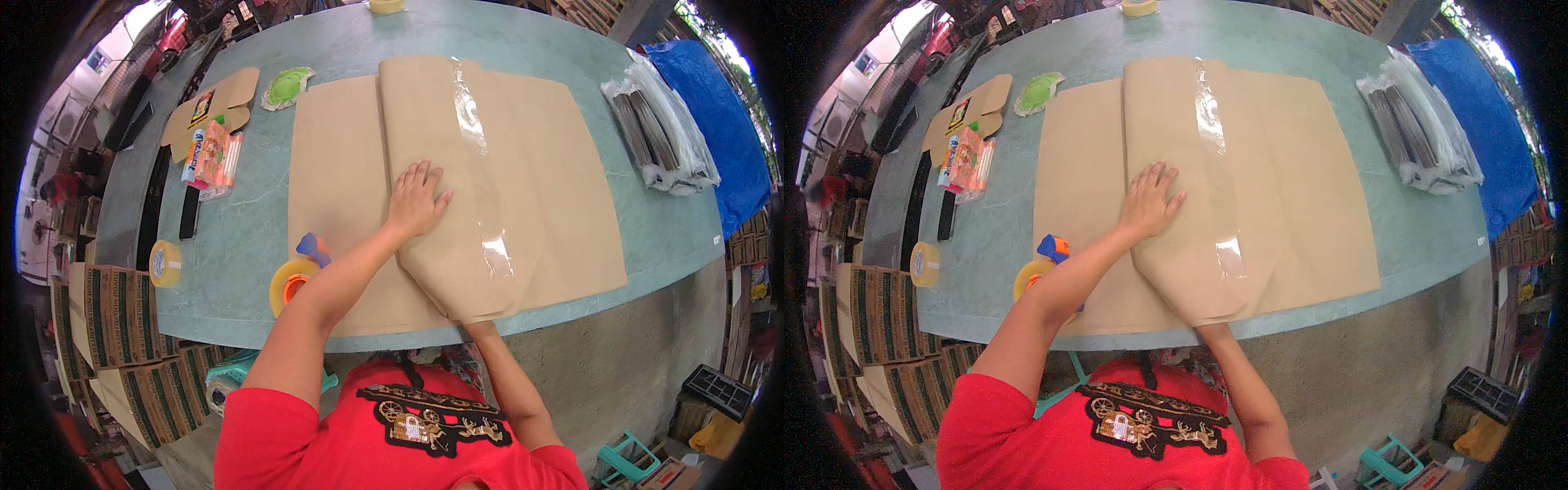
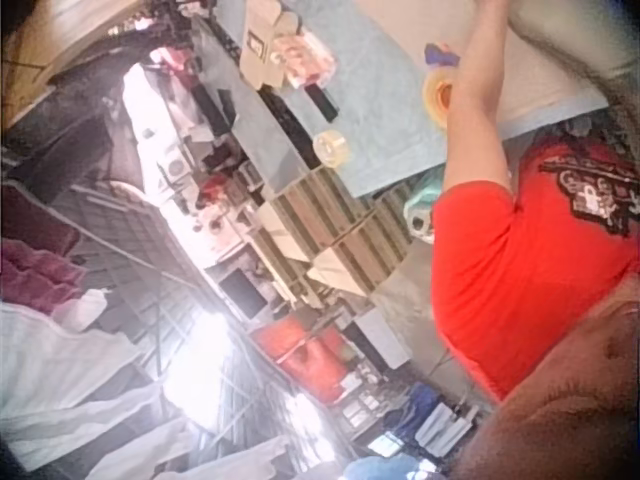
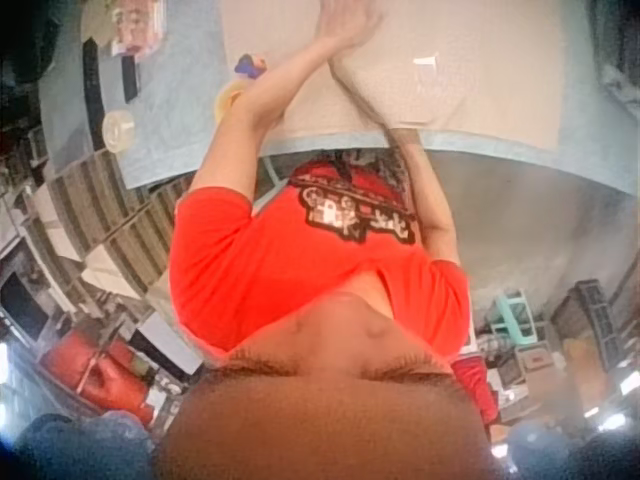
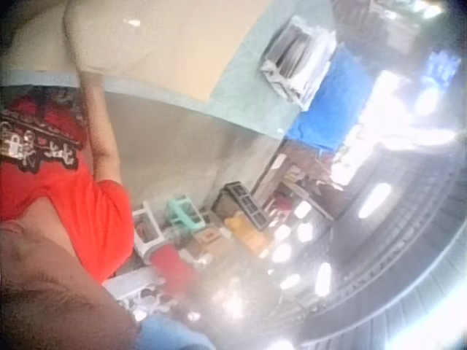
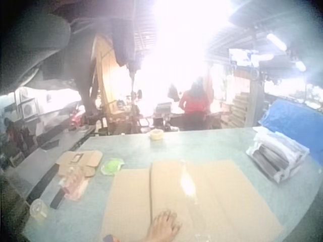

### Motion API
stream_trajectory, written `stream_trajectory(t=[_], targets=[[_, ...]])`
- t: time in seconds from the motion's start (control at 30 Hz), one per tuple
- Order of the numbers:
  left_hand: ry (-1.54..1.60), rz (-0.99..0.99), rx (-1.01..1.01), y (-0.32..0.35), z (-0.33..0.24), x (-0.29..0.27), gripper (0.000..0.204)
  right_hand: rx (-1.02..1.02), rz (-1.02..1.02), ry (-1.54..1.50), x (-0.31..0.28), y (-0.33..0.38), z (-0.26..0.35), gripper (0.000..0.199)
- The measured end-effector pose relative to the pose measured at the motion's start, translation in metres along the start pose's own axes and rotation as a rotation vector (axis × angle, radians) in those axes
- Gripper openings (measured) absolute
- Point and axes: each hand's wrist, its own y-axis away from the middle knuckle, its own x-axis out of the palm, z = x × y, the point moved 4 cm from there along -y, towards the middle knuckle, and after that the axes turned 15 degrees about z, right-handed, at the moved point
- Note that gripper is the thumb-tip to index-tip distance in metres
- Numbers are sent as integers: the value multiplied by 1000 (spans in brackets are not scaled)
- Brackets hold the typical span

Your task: The person wraps items in bubble wrap using large sheets of brown paper and secures the packaging with clear tape from a hand-held dispenser.

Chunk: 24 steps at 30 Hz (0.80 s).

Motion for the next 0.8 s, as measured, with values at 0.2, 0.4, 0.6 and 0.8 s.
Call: stream_trajectory(t=[0.2,0.4,0.6,0.8], targets=[[348,-61,-57,24,1,-11,37,-66,-188,171,-12,-6,-36,41],[208,111,156,166,-31,18,34,-85,-274,269,-9,5,-40,42],[-37,316,264,177,-98,54,55,187,428,452,10,38,-3,36],[916,558,-299,191,-64,27,47,393,-348,-422,-147,114,-8,41]])
